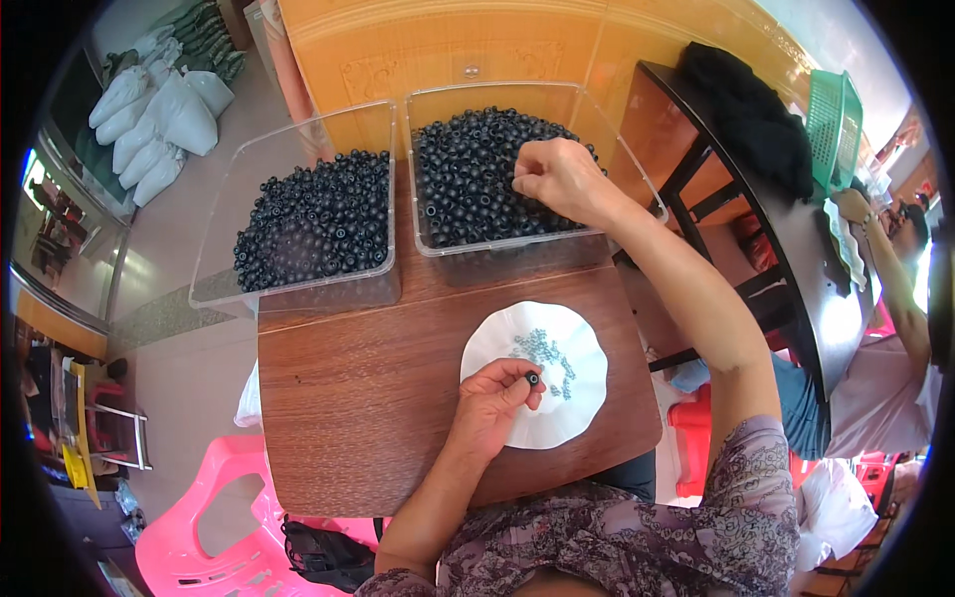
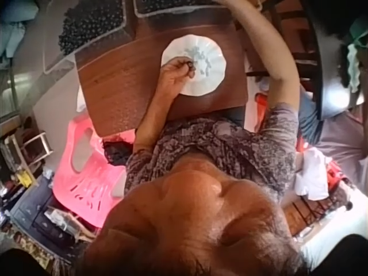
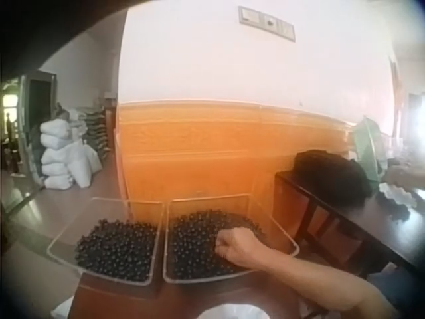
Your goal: Assembling small metal components into black plastic rings and sorting them.
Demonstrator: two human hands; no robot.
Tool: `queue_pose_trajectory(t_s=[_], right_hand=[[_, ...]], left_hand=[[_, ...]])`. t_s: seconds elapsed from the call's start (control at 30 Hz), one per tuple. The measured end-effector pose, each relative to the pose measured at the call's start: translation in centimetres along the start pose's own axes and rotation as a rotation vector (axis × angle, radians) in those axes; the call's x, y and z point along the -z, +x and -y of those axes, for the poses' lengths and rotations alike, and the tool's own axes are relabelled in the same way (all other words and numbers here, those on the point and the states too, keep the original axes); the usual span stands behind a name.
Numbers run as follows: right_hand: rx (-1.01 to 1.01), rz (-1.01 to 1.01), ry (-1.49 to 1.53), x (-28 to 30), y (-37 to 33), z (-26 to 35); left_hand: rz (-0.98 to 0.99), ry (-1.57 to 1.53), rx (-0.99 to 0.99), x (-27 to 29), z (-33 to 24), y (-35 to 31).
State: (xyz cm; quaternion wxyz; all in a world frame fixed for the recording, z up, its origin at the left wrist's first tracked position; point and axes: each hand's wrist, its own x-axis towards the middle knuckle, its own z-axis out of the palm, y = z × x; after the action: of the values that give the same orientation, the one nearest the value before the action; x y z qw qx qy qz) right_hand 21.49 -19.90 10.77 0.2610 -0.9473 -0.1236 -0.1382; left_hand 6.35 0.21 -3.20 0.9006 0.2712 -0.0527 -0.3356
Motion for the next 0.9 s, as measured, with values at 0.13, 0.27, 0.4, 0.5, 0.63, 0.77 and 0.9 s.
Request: queue_pose_trajectory(t_s=[0.13, 0.27, 0.4, 0.5, 0.63, 0.77, 0.9], right_hand=[[-0.110, -0.011, 0.451, 1.2, -5.2, 2.9], [-0.288, -0.012, 0.695, 1.0, -11.7, 6.0], [-0.289, -0.063, 0.820, -1.3, -16.5, 6.1], [-0.406, -0.023, 0.971, -2.2, -18.8, 5.9], [-0.412, -0.014, 1.111, -2.7, -20.3, 5.8], [-0.557, -0.034, 1.161, -2.6, -20.8, 6.9], [-0.490, -0.014, 1.059, -2.8, -21.7, 6.7]], left_hand=[[-0.027, 0.019, -0.031, -0.3, -0.3, -0.1], [-0.030, 0.010, -0.046, -0.6, -0.4, -0.1], [-0.033, -0.008, -0.043, -1.6, -0.6, -0.3], [-0.036, -0.004, -0.047, -2.3, -0.6, -0.7], [-0.043, 0.041, -0.064, -2.9, -0.4, -1.5], [-0.059, 0.070, -0.077, -3.3, -0.3, -2.3], [-0.063, 0.089, -0.079, -3.6, -0.2, -2.9]])
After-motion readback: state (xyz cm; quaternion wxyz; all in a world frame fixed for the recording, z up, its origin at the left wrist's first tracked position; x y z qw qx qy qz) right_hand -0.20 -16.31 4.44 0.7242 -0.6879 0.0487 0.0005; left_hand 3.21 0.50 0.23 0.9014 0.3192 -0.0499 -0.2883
